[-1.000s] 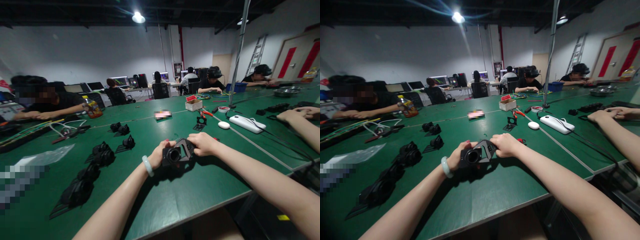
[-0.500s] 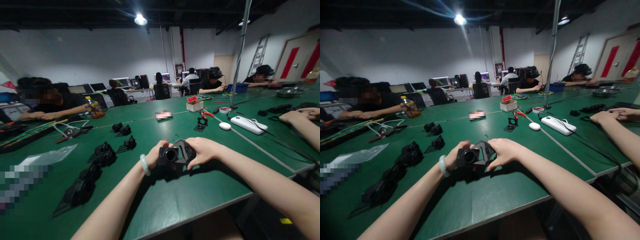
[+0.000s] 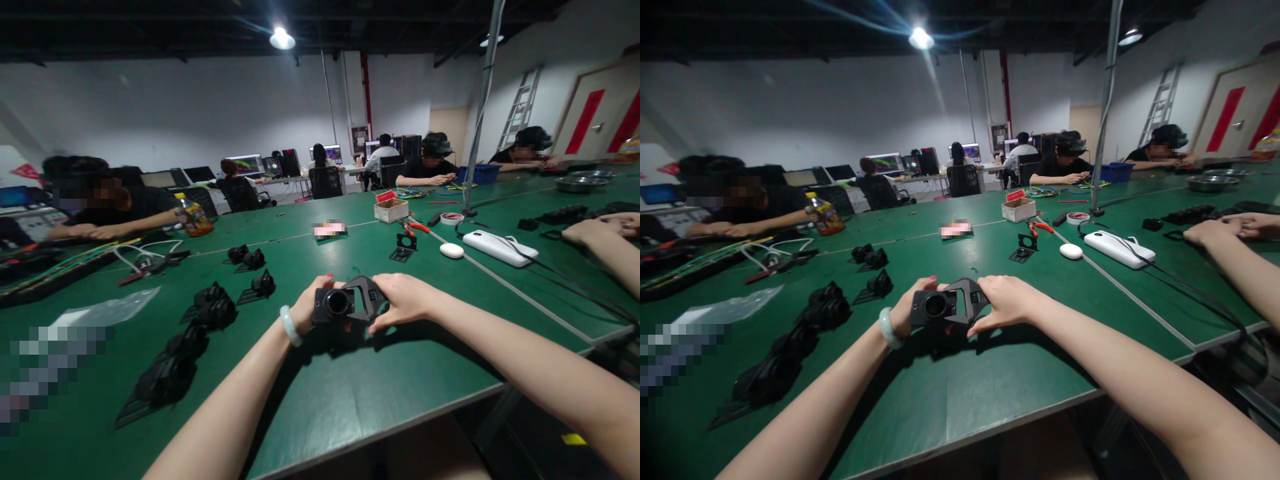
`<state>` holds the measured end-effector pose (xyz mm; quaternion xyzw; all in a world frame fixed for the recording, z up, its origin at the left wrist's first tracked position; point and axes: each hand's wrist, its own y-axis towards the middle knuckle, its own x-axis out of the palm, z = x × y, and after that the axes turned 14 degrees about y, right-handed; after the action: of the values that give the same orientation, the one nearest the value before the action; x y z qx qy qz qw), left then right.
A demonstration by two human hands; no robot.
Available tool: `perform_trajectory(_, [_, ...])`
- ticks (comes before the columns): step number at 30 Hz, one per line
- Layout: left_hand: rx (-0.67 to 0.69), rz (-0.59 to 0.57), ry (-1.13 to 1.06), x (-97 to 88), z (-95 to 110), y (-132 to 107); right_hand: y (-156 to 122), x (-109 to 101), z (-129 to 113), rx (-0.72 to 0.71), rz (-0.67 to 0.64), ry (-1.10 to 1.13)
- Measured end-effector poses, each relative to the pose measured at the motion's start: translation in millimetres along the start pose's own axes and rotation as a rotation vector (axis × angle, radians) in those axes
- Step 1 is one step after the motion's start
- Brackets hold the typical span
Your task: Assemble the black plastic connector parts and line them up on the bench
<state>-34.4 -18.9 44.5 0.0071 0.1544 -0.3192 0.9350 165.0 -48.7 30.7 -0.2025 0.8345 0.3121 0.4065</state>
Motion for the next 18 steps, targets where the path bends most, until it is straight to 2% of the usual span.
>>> perform_trajectory(4, [-0.083,-0.073,-0.003,0.8,1.7,-1.4,0.1,1.1,-1.5,-0.012,-0.006,-0.005])
perform_trajectory(9, [-0.036,-0.035,-0.02,3.8,1.0,-0.9,-0.2,2.7,-2.6,0.034,0.015,-0.042])
perform_trajectory(14, [-0.019,-0.109,-0.06,4.6,-5.8,1.4,-0.9,4.9,-1.7,0.087,0.022,-0.103])
perform_trajectory(18, [0.023,-0.103,-0.072,5.6,-10.3,3.0,-0.5,6.6,-1.0,0.11,0.025,-0.122])
